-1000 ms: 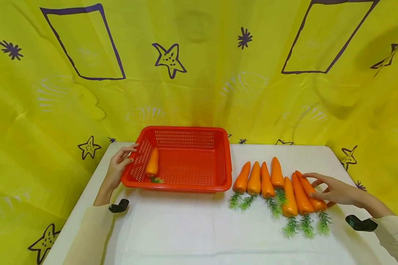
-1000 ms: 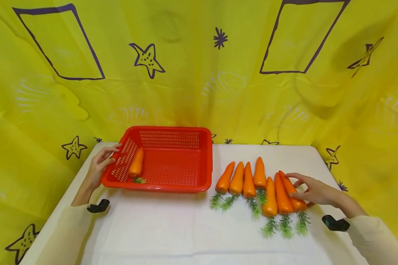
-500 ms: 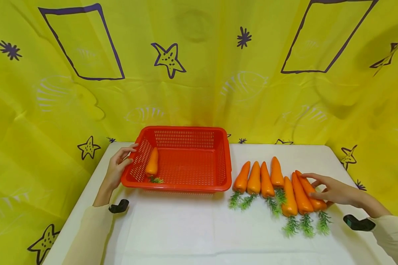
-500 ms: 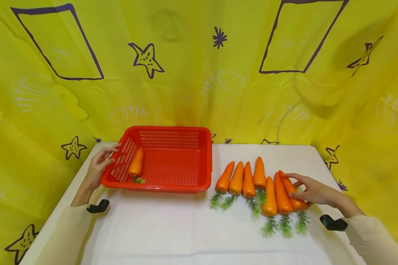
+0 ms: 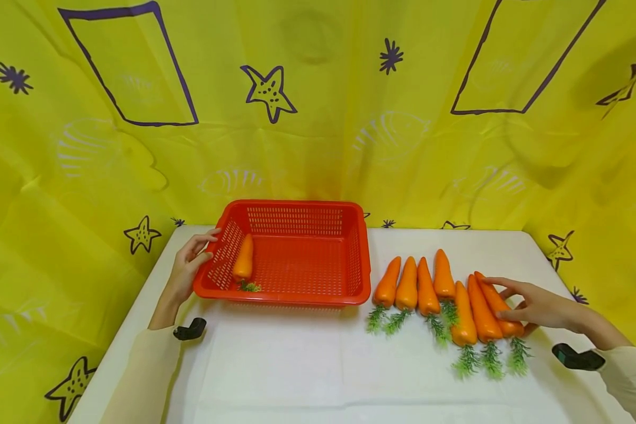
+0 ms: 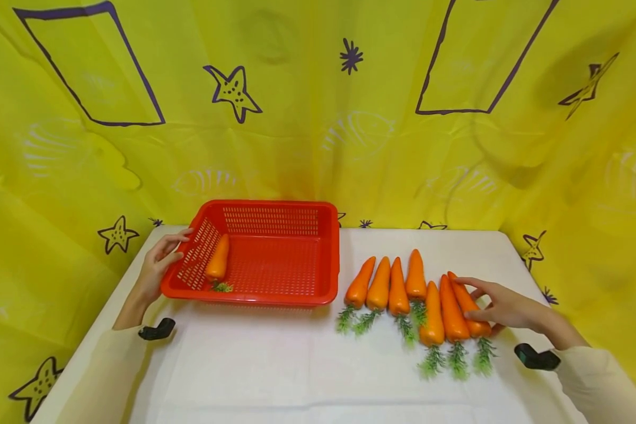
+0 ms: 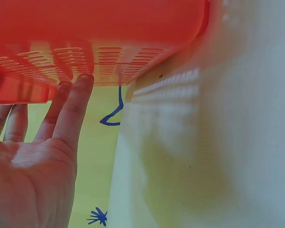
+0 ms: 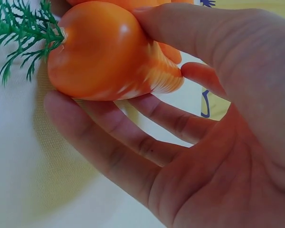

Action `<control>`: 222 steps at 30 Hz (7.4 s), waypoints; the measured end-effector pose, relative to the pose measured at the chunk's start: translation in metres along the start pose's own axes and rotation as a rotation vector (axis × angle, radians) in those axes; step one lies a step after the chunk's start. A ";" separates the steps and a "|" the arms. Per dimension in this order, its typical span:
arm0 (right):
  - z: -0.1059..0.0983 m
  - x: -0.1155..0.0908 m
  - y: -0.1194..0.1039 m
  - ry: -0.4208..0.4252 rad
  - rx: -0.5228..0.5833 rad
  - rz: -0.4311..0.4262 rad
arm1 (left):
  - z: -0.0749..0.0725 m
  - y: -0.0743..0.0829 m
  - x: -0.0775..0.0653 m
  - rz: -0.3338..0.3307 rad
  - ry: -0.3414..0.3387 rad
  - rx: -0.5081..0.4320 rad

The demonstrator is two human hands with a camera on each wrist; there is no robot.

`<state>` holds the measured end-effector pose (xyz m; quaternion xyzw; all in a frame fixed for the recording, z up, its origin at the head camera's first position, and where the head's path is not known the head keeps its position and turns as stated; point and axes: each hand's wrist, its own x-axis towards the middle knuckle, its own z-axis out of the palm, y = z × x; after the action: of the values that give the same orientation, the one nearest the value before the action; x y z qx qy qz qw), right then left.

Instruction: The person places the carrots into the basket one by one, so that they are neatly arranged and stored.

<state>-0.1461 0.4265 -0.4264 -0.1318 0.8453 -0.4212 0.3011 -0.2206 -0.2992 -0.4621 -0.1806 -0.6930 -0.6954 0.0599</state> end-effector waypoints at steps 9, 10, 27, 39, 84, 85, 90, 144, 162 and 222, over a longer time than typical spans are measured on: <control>0.000 0.000 0.004 0.015 -0.017 -0.007 | -0.001 -0.001 -0.002 -0.038 -0.008 -0.029; 0.000 -0.001 0.004 0.018 -0.020 -0.010 | -0.001 -0.001 -0.002 -0.042 -0.009 -0.029; -0.012 -0.009 -0.018 0.024 -0.087 -0.091 | -0.001 -0.002 -0.004 -0.061 -0.018 -0.061; -0.039 -0.022 -0.055 0.141 -0.153 -0.077 | -0.001 -0.003 -0.003 -0.063 -0.011 -0.049; -0.026 0.073 -0.202 0.071 -0.162 -0.191 | 0.000 0.002 -0.007 -0.031 0.018 -0.095; -0.023 0.078 -0.208 0.059 -0.166 -0.197 | 0.000 0.003 -0.007 -0.027 0.022 -0.098; -0.008 0.107 -0.230 0.005 -0.152 -0.239 | 0.001 0.004 -0.006 -0.040 0.026 -0.104; 0.210 0.342 -0.291 -0.168 0.152 -0.093 | -0.002 -0.001 -0.003 -0.067 -0.001 -0.063; 0.216 0.347 -0.293 -0.095 0.165 -0.072 | -0.001 0.002 -0.004 -0.079 -0.010 -0.078; 0.040 0.114 -0.194 0.293 -0.546 -0.554 | 0.002 0.003 -0.004 -0.076 0.006 -0.077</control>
<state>-0.2171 0.2286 -0.3367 -0.3680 0.8924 -0.2611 0.0069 -0.2156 -0.2980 -0.4612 -0.1542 -0.6718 -0.7240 0.0286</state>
